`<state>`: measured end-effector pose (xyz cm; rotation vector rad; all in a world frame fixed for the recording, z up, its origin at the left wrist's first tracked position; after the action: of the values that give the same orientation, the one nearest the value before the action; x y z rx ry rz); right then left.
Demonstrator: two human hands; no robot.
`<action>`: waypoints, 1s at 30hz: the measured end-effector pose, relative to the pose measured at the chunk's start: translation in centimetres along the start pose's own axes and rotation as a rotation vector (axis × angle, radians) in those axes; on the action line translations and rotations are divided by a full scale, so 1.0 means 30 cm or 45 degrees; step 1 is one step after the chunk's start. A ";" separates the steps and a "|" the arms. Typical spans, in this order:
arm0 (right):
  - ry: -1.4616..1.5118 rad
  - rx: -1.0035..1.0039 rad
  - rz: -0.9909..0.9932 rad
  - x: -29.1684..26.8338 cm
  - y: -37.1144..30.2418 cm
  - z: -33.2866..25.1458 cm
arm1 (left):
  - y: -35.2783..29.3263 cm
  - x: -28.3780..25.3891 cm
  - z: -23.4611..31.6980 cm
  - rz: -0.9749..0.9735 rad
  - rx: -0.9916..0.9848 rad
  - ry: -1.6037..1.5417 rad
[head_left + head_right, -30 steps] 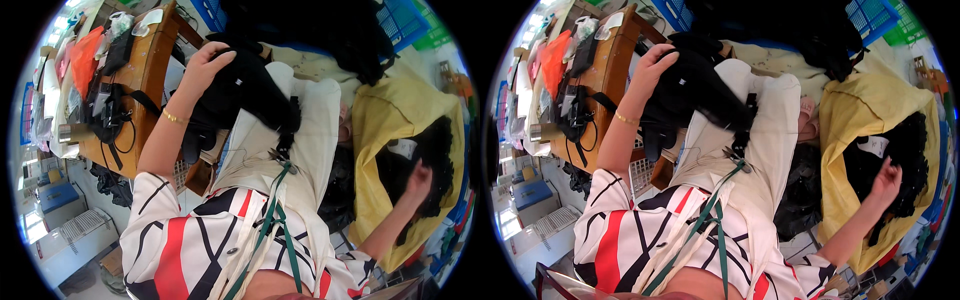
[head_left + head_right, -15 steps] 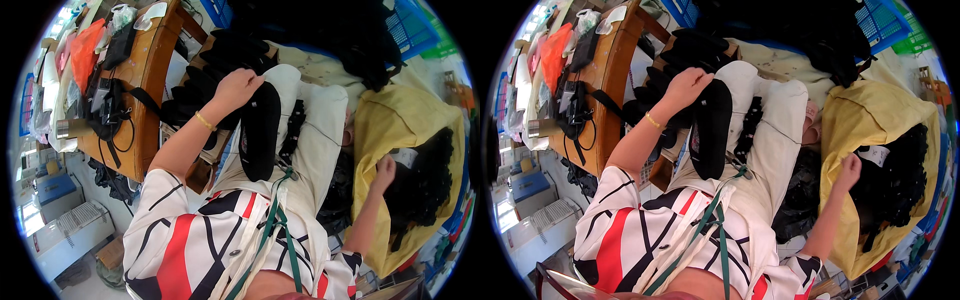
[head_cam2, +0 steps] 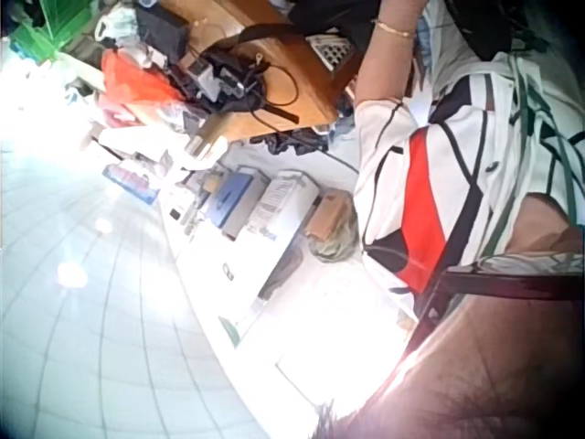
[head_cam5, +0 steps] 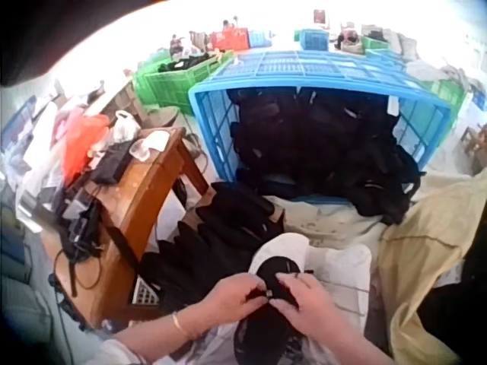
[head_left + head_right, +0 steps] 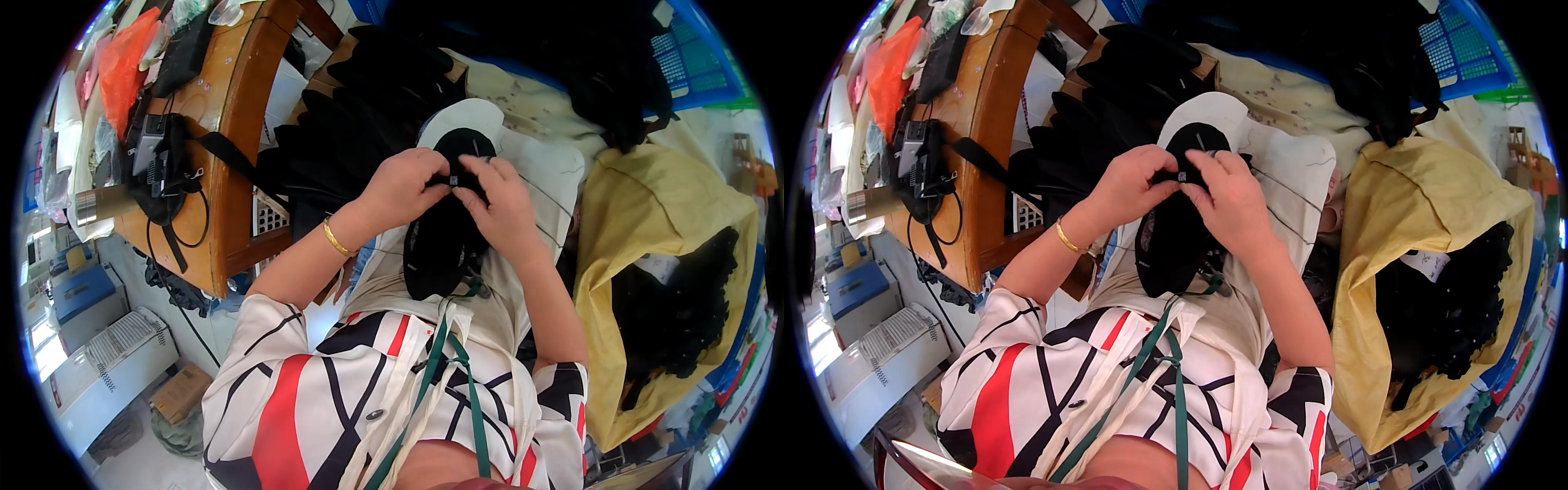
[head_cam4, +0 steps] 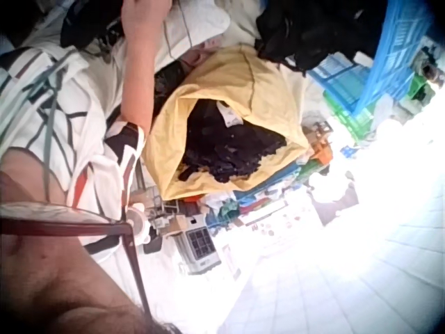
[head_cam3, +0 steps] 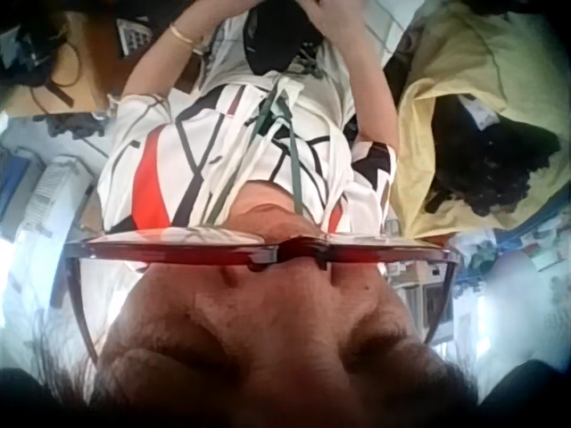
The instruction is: The person sits on the floor and hand-sews a black shoe using a needle and thread. They repeatedly pull the needle through the shoe's sole and upper, tightening the stitches to secure the parts together.
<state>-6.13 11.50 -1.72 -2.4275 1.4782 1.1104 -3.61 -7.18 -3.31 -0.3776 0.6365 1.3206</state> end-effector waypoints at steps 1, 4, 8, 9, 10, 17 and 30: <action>-0.107 -0.044 -0.038 0.010 -0.002 0.005 | 0.002 0.007 0.002 0.046 0.078 0.066; -0.154 -0.068 0.028 0.035 -0.038 0.025 | 0.001 0.021 0.008 0.076 0.135 0.098; -0.219 0.000 0.106 0.063 -0.054 0.019 | -0.005 0.031 -0.002 0.085 0.158 0.118; -0.220 0.010 0.107 0.065 -0.057 0.019 | -0.006 0.032 -0.003 0.083 0.158 0.129; -0.219 0.017 0.112 0.069 -0.058 0.019 | -0.006 0.031 -0.006 0.095 0.177 0.107; 0.331 0.601 -0.087 0.050 -0.065 0.043 | 0.041 0.026 -0.060 -0.181 -0.210 -0.281; -0.721 0.168 0.194 -0.047 -0.103 0.040 | 0.031 0.027 0.044 -0.052 0.258 0.348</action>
<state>-4.66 14.67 -2.58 -1.7266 1.4884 1.5098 -4.14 -5.57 -2.70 -0.4064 0.9783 1.1626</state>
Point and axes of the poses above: each hand's wrist, its own y-axis towards the middle knuckle, its own x-axis out of the palm, z = x × y, the point moved 2 cm from there along y, towards the middle knuckle, and after that the axes turned 3 degrees about -x, right-handed, at the moved point
